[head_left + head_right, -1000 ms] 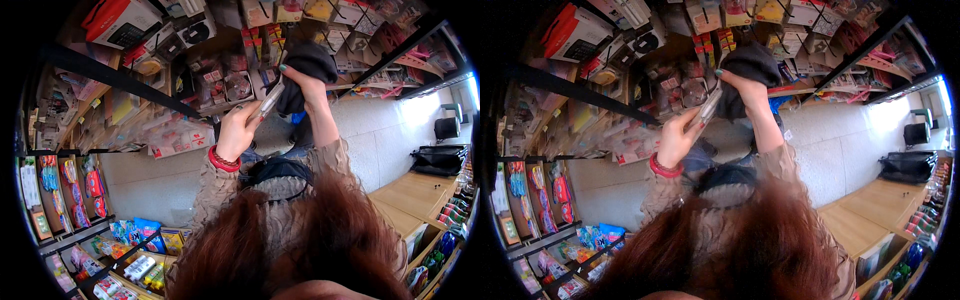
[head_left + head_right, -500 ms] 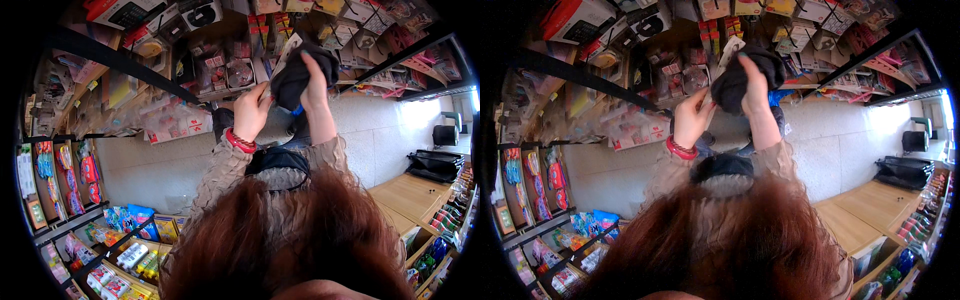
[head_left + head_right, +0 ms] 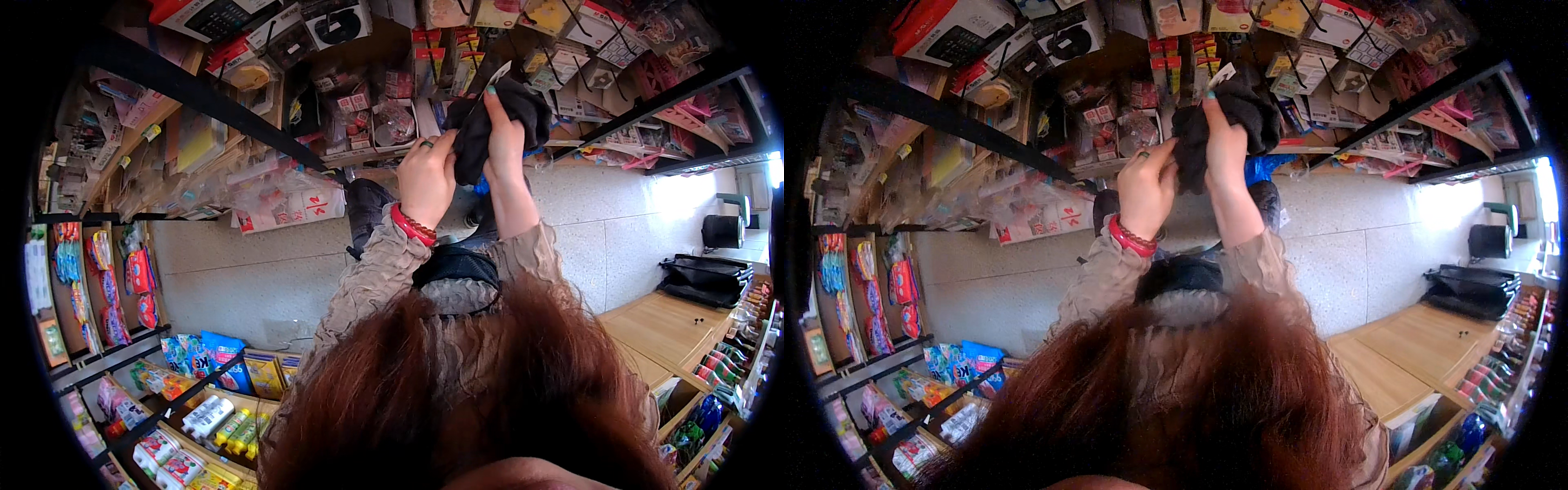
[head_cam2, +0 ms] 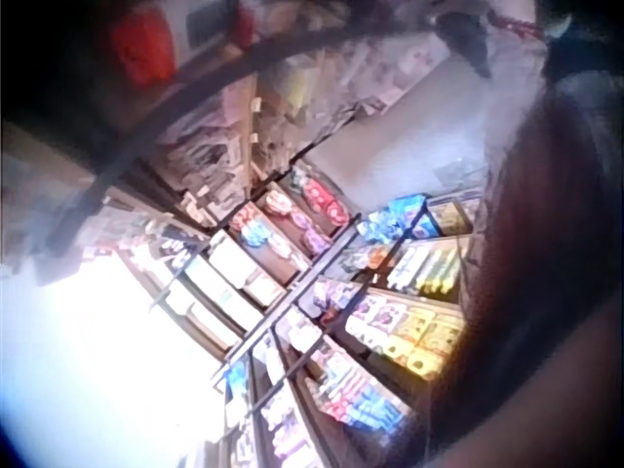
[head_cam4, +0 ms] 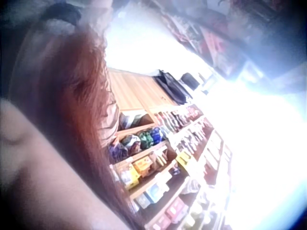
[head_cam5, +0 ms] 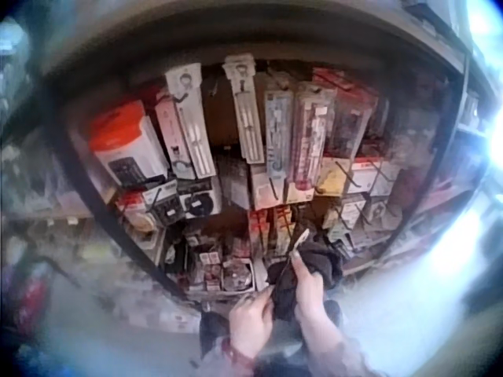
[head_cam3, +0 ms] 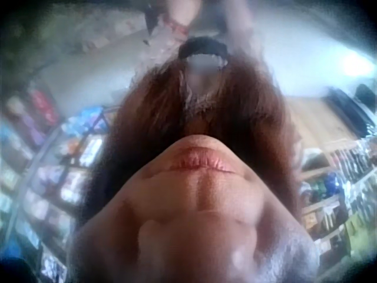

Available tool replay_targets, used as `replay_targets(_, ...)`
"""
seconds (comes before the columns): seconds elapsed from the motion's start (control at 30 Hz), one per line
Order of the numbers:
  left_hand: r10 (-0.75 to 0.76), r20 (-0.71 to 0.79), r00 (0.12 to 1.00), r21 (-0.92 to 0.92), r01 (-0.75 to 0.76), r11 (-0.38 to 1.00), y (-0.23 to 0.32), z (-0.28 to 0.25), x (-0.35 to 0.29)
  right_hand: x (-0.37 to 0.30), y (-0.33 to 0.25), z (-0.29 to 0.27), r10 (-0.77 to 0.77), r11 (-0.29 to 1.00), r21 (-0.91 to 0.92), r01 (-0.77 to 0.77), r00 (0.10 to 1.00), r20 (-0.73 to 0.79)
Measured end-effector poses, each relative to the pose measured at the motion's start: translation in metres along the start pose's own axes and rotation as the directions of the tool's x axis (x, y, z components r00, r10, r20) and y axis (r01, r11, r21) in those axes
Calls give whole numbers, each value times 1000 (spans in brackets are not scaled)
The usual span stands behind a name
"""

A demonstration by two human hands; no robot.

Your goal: The person wipes the packaging of various small retail items on a store shelf using a dark cloth. They pick up items such as pink and white boxes, wipe them, and place them back on the shelf. The person also wipes a blue plastic stool on the floor.

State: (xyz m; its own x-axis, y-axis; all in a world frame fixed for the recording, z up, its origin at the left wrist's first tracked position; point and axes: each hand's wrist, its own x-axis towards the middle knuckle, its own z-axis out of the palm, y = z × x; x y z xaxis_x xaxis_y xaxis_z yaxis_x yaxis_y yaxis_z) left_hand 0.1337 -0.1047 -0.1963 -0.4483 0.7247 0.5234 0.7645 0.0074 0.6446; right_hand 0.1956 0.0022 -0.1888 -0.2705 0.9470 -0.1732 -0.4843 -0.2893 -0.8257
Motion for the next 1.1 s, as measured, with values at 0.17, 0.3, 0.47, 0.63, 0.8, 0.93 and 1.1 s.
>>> replay_targets(0.17,-59,-13,998,4,59,998,0,-6,-3,-14,9,5,-96,985,-139,104,993,65)
replay_targets(0.3,-147,52,988,-169,154,974,4,-12,-9,-8,-11,8,-114,992,-35,119,988,104)
replay_targets(0.47,-244,207,947,-171,281,944,-4,-23,-24,-5,-25,10,-188,980,-43,192,978,94)
replay_targets(0.63,-135,38,990,-152,139,978,-7,-9,-21,-22,0,3,-238,921,-284,268,962,135)
replay_targets(0.8,-181,153,971,-188,209,960,-15,-17,-15,-34,15,-7,-147,928,-320,190,977,153)
replay_targets(0.93,-336,287,897,-378,429,821,-25,-46,9,-36,8,-13,-246,603,-658,452,889,385)
replay_targets(1.1,-315,68,947,-613,289,735,4,-45,50,-42,12,-12,-268,468,-653,595,800,537)
